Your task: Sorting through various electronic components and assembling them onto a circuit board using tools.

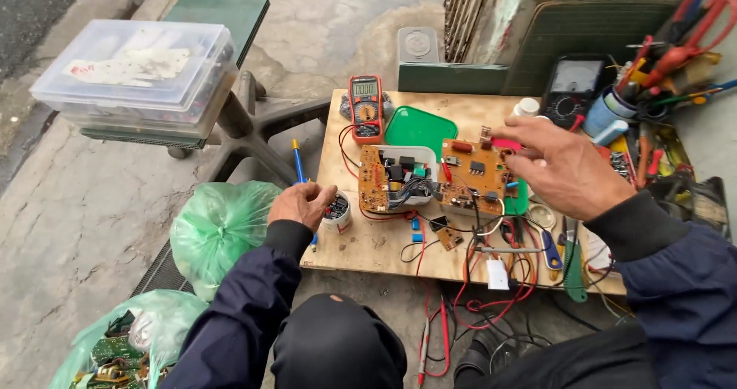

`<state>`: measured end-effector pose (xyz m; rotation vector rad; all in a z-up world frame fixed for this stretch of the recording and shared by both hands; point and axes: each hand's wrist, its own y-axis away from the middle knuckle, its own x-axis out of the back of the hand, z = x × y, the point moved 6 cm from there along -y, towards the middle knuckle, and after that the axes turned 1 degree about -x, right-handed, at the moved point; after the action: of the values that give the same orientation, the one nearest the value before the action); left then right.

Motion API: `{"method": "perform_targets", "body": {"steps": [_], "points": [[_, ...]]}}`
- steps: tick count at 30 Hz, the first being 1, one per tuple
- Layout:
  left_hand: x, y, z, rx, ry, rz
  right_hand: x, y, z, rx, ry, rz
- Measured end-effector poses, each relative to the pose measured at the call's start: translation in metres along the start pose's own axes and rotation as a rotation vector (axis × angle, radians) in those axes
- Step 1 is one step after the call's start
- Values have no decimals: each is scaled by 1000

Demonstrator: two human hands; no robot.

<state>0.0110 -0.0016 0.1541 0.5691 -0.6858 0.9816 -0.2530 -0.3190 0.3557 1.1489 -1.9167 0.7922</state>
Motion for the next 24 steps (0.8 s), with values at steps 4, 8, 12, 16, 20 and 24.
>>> {"method": "perform_targets", "body": {"steps": [4, 8, 12, 16, 20, 24], "points": [[8, 9, 46, -167, 38, -31, -1, 30, 24, -283, 53, -336], [7, 16, 88, -64, 65, -68, -7, 37, 45, -265, -143, -264], [-8, 6, 120, -199, 53, -193, -29, 32, 65, -369, -249, -279], [8, 25, 170, -230, -44, -276, -54, 18, 93, -453, -372, -233], [-11, -12, 158, -224, -158, -282, -85, -5, 118, -503, -387, -199], [-48, -47, 128, -183, -141, -304, -121, -38, 143, -402, 12, -290]]}}
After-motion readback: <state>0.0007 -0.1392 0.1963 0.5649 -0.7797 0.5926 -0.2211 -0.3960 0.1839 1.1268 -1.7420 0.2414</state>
